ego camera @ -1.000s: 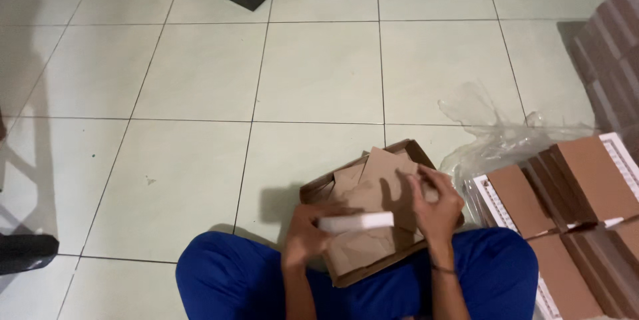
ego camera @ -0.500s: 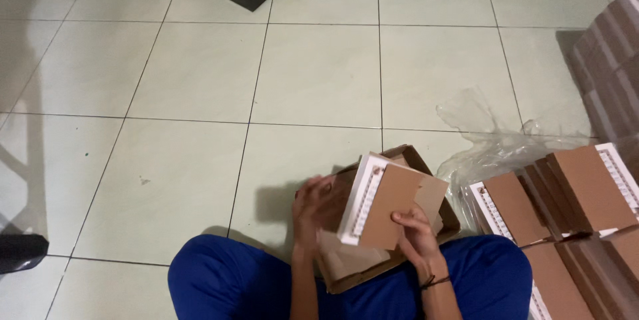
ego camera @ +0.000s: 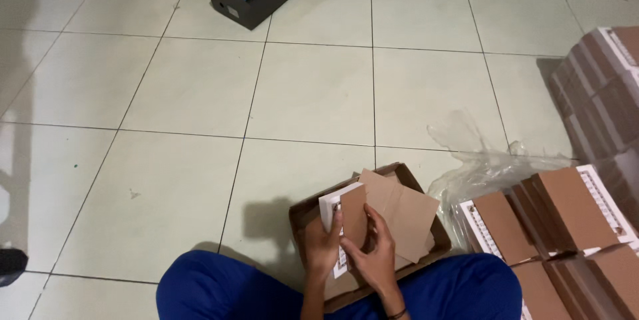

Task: The person picks up a stack of paper booklets and a brown cardboard folder, places the booklets inside the folder, and then sets the folder onto a stack of similar items on the floor.

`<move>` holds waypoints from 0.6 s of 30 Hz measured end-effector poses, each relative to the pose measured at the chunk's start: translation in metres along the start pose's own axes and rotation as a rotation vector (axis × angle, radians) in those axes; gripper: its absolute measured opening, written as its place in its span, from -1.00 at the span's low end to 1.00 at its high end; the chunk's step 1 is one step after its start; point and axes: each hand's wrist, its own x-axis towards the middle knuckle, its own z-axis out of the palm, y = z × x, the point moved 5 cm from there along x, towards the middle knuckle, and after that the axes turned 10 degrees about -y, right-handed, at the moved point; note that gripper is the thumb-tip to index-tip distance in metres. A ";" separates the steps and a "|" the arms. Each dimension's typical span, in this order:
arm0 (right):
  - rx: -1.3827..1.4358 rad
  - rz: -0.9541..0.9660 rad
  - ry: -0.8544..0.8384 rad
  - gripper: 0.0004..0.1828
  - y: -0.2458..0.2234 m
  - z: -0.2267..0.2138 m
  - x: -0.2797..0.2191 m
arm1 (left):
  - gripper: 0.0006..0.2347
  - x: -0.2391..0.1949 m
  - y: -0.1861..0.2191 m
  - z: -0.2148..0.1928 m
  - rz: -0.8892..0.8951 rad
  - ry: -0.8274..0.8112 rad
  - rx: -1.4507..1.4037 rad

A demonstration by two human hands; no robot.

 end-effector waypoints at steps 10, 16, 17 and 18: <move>0.075 0.076 -0.006 -0.22 0.009 -0.009 0.005 | -0.56 0.010 -0.018 0.004 0.066 -0.050 0.116; 0.076 0.333 0.029 -0.80 0.085 -0.038 0.019 | -0.59 0.019 -0.033 0.001 0.112 -0.111 0.060; 0.190 0.364 0.047 -0.83 0.077 -0.038 0.018 | -0.58 0.017 -0.029 0.001 0.138 -0.121 0.065; 0.304 0.394 0.066 -0.85 0.070 -0.037 0.016 | -0.58 0.015 -0.025 0.000 0.163 -0.131 0.070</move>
